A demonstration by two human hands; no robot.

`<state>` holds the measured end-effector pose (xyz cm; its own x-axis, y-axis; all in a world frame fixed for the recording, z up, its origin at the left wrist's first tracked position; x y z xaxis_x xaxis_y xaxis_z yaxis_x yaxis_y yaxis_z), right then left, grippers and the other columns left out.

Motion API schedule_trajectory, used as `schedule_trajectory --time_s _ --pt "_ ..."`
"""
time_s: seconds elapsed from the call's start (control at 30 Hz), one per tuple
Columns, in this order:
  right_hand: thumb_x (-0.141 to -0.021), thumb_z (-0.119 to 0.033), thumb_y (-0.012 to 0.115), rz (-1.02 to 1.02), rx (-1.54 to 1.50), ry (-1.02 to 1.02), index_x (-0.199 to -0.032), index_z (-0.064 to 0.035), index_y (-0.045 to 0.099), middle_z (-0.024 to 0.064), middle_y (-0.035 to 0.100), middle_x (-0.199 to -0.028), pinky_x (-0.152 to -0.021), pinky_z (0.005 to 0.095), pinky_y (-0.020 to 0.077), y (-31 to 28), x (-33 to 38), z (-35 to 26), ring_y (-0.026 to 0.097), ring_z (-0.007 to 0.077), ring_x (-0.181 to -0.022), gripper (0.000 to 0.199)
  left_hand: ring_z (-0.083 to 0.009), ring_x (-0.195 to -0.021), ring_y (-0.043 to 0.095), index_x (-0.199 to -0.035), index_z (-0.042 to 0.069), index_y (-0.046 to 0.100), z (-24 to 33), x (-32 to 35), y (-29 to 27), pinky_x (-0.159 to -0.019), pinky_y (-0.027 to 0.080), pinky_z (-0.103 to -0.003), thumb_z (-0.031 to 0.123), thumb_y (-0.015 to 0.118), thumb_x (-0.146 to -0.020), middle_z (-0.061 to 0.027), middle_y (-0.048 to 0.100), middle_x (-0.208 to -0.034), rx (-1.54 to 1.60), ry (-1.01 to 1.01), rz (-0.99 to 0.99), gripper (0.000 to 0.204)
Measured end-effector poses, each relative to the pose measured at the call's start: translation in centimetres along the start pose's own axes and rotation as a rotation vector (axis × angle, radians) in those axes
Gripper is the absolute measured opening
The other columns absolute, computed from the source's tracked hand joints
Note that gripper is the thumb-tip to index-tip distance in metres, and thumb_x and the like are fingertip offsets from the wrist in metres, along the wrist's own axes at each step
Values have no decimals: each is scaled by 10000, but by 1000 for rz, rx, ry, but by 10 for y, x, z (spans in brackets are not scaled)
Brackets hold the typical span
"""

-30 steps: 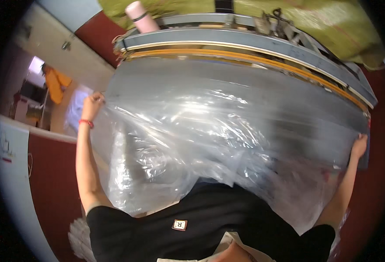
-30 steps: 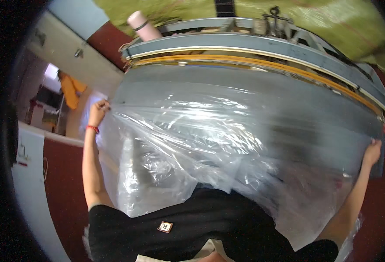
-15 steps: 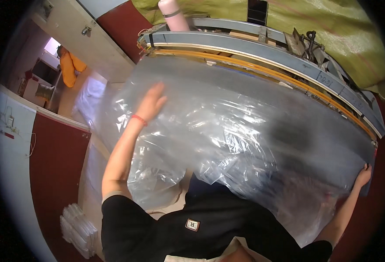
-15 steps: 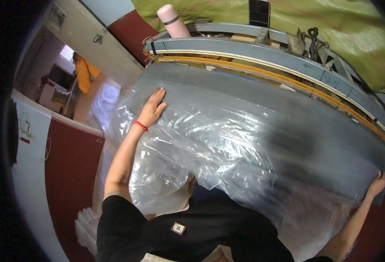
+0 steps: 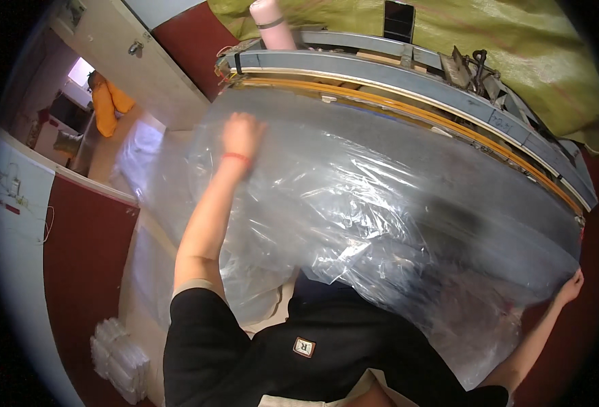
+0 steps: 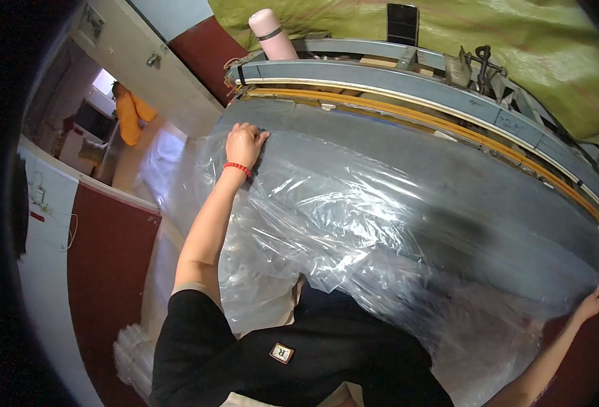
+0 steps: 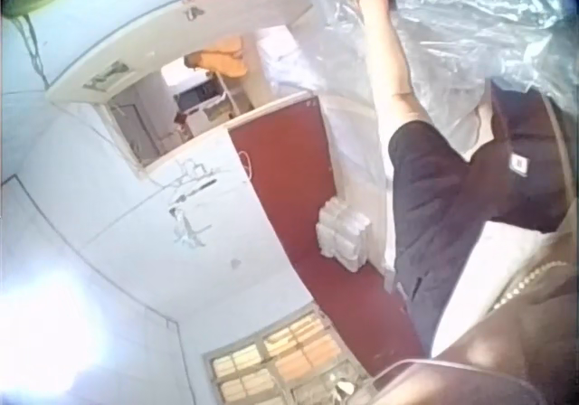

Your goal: The recorder is operating a large heat-sealing machine to package or wrap large plastic sheets or bubbles.

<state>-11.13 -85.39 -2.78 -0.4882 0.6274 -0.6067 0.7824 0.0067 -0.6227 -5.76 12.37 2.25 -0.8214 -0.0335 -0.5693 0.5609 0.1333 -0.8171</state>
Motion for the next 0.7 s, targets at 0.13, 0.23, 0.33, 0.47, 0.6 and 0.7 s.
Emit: schedule_trajectory --time_s 0.13,0.23,0.33,0.47,0.6,0.7 --pt "-841 -377 495 74 -139 160 -1033 -63 576 85 587 -1037 -797 305 416 -51 11 -18 556 213 -916 377 -261 -783 502 -746 58 586 14 -3 -7 -688 399 -375 193 646 -685 -59 563 -745 113 -65 55 160" --pt "-846 -352 498 83 -141 53 -1032 -53 574 84 590 -1026 -804 296 413 -55 10 -2 551 201 -918 360 -243 -849 492 -751 63 571 12 -1 -8 -740 373 -373 164 632 -696 -47 563 -786 163 -17 17 130" --pt "-851 -342 490 111 -96 -48 -1019 -44 572 87 592 -1016 -796 299 416 -50 5 7 551 209 -915 353 -244 -864 500 -756 60 562 14 -3 -6 -747 372 -371 143 603 -720 -66 567 -804 143 46 -139 99" --pt "-844 -374 472 80 18 42 -1027 -46 569 105 587 -1015 -805 319 414 -37 -17 2 549 233 -929 388 -298 -826 509 -785 59 586 18 -24 -6 -712 400 -367 164 541 -756 -122 550 -808 265 -74 -70 118" --pt "-812 -271 450 162 -92 98 -923 -94 644 114 608 -957 -785 354 428 -19 -21 -71 572 250 -890 285 -191 -663 495 -823 13 512 54 -61 -27 -618 406 -300 133 447 -812 -84 511 -723 1229 -695 262 137" --pt "-824 -309 433 78 246 -151 -876 -66 636 156 602 -885 -725 399 432 29 -27 -114 575 314 -833 321 -49 -534 365 -756 78 492 12 -56 22 -449 307 -216 171 464 -820 35 394 -605 1067 -640 228 117"
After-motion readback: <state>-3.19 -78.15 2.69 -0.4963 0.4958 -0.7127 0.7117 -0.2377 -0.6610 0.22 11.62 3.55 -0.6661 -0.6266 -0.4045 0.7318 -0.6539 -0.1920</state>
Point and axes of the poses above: each hand's wrist, its own x-axis away from the middle knuckle, its own y-axis out of the palm, z = x × y, the point moved 2 cm from there along -x, towards the middle knuckle
